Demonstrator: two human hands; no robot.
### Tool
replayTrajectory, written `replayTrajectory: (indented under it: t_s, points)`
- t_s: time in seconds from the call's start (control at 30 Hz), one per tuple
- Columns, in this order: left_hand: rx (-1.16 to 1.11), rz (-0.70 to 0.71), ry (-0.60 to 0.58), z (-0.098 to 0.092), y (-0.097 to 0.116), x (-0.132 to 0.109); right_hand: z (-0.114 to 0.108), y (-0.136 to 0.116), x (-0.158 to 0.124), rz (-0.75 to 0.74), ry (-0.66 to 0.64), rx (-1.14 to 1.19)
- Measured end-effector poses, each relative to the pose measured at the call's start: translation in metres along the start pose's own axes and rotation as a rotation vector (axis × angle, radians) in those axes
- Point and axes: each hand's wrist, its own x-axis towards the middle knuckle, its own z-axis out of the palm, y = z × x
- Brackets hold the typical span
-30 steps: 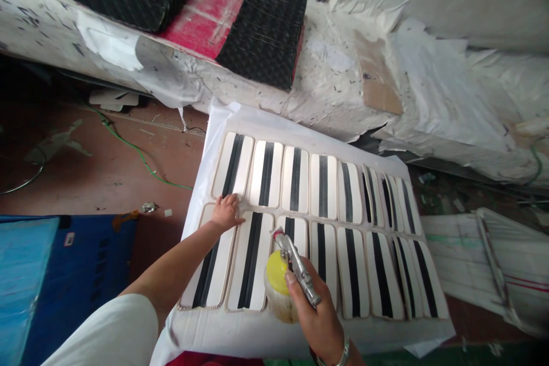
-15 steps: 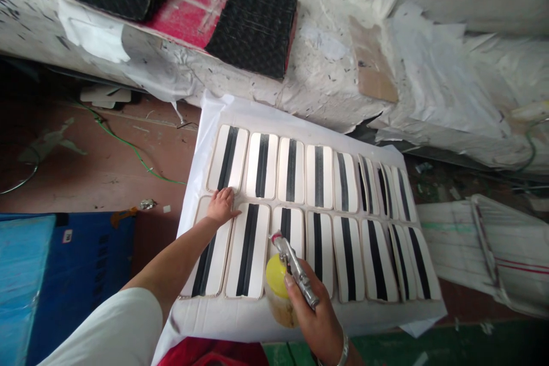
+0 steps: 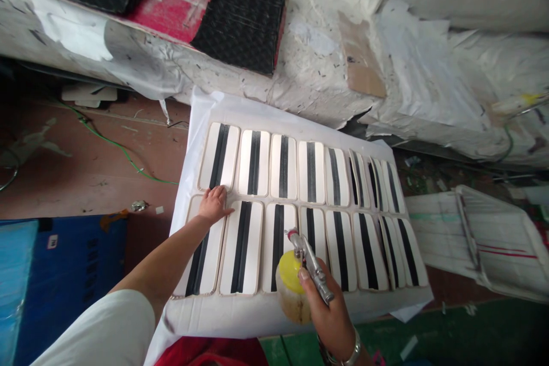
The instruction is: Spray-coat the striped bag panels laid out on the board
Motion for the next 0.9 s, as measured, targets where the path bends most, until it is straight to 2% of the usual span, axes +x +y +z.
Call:
replayTrajectory:
  t_s: [0.23,0.4,0.53,0.77,0.9]
  points:
    - [0.018,-0.003,0.014,0.001,-0.001,0.000,0.014,-0.017,0.003,-0.091,-0.104,0.047]
    - [0.034,0.010,0.018,0.002,-0.002,-0.001,0.021,-0.018,0.002,-0.107,-0.089,0.063]
    - [0.025,0.013,0.031,0.005,-0.003,-0.001,0.015,-0.018,0.005,-0.089,-0.102,0.056]
    - [0.027,0.008,0.012,0.005,-0.002,0.001,-0.004,-0.010,0.012,0.022,0.000,0.026]
    - [0.028,0.016,0.022,0.006,-0.002,0.001,-0.010,-0.009,0.020,0.015,0.017,0.035]
